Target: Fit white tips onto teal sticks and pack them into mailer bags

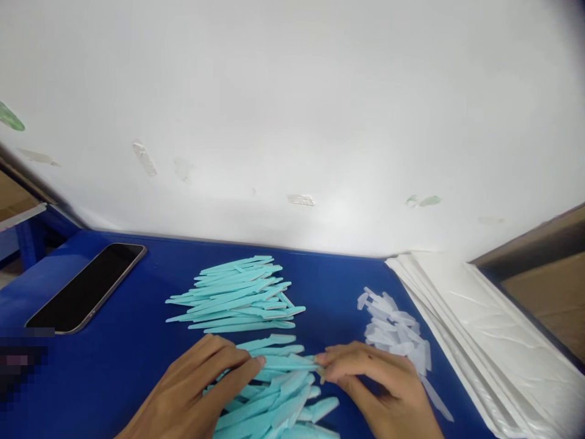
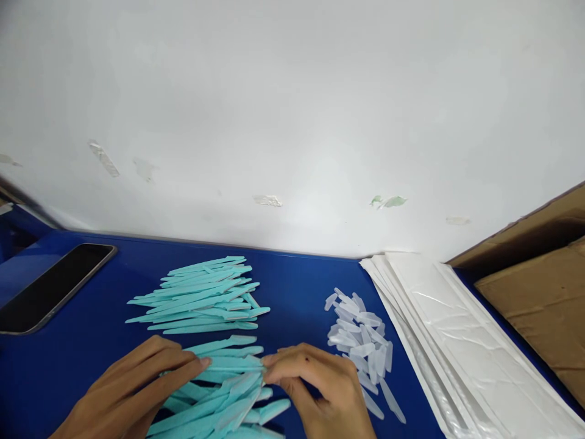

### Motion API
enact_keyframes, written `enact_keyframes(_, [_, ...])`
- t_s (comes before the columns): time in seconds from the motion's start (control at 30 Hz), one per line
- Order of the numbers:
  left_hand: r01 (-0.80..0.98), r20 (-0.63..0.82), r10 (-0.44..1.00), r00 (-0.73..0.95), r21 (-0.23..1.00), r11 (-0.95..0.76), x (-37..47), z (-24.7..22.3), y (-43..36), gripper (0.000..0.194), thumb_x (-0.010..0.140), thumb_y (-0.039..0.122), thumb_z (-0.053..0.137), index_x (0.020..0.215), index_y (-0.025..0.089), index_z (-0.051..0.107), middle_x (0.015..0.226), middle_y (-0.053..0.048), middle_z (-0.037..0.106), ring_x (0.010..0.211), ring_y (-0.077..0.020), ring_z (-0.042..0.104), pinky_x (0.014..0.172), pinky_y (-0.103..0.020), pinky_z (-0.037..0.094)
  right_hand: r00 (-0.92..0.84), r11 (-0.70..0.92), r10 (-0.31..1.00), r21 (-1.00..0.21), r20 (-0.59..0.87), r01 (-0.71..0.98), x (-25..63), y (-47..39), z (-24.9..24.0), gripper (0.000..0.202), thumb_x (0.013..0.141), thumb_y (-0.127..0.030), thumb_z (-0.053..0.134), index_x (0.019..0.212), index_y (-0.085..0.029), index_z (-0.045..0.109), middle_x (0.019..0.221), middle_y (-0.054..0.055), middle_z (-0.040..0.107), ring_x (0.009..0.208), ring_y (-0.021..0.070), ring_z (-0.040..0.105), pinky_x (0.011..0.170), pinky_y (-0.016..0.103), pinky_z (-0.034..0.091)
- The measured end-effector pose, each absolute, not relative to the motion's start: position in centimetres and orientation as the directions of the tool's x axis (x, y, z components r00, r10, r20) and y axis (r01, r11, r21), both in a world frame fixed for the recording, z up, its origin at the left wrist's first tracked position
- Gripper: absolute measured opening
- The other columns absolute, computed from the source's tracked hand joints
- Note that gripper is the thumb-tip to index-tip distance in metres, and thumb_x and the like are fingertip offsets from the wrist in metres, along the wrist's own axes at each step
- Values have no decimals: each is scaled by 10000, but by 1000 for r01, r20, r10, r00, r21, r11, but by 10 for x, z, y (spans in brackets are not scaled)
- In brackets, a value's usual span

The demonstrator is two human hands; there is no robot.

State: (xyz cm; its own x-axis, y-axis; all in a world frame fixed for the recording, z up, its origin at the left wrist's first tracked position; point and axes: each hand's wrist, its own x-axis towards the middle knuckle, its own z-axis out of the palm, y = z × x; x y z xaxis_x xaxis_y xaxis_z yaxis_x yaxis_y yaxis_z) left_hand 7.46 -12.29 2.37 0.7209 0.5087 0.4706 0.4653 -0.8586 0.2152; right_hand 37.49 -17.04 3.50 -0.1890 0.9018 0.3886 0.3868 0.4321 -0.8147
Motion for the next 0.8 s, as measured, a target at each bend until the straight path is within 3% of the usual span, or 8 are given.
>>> enact_keyframes(0.17, [487,443,501,744,156,-860,72,22,-119,563,938,-25,432,1389,274,589,1082,-22,756,966,-155,677,894,-268,534,-204,468,884,-769,422,437,374,-172,30,219,956,-77,605,977,-256,729,965,12,805,889,171,790,852,219,630])
enact_keyframes(0.3, [538,426,537,728,131,-833,77,22,-116,562,932,-47,419,1359,270,599,1134,-23,744,1041,-171,662,934,-303,492,-265,523,849,-657,457,543,370,-171,29,220,993,-108,571,1093,-249,708,1066,37,794,951,163,776,842,197,623])
enact_keyframes(0.47, [545,358,554,752,134,-827,84,25,-117,568,908,-70,385,1313,254,617,1177,-31,715,1090,-184,643,957,-312,470,-300,530,826,-476,477,701,376,-167,31,240,1006,-123,557,1194,-249,636,1080,18,790,1027,172,754,1076,348,539])
enact_keyframes(0.63, [554,312,567,762,140,-821,80,22,-114,520,878,-56,390,1221,247,638,1189,-37,686,1089,-206,630,955,-337,494,-203,298,875,-159,439,941,403,-159,25,325,1054,-275,498,1367,-231,576,1369,88,682,1341,299,585,1157,580,407])
enact_keyframes(0.73, [593,331,581,743,75,-802,73,17,-109,567,864,-61,388,1300,233,600,1210,-68,671,1099,-221,623,909,-334,515,-147,173,892,-23,427,985,413,-155,18,423,1078,-389,426,1426,-182,545,1415,128,647,1398,362,516,1142,635,376])
enact_keyframes(0.8, [628,327,604,727,40,-777,70,17,-106,562,877,-60,391,1312,230,596,1202,-78,667,1085,-222,626,876,-326,525,-150,155,897,21,415,988,415,-155,14,432,1088,-378,388,1430,-162,543,1365,129,683,1384,366,530,1147,630,357])
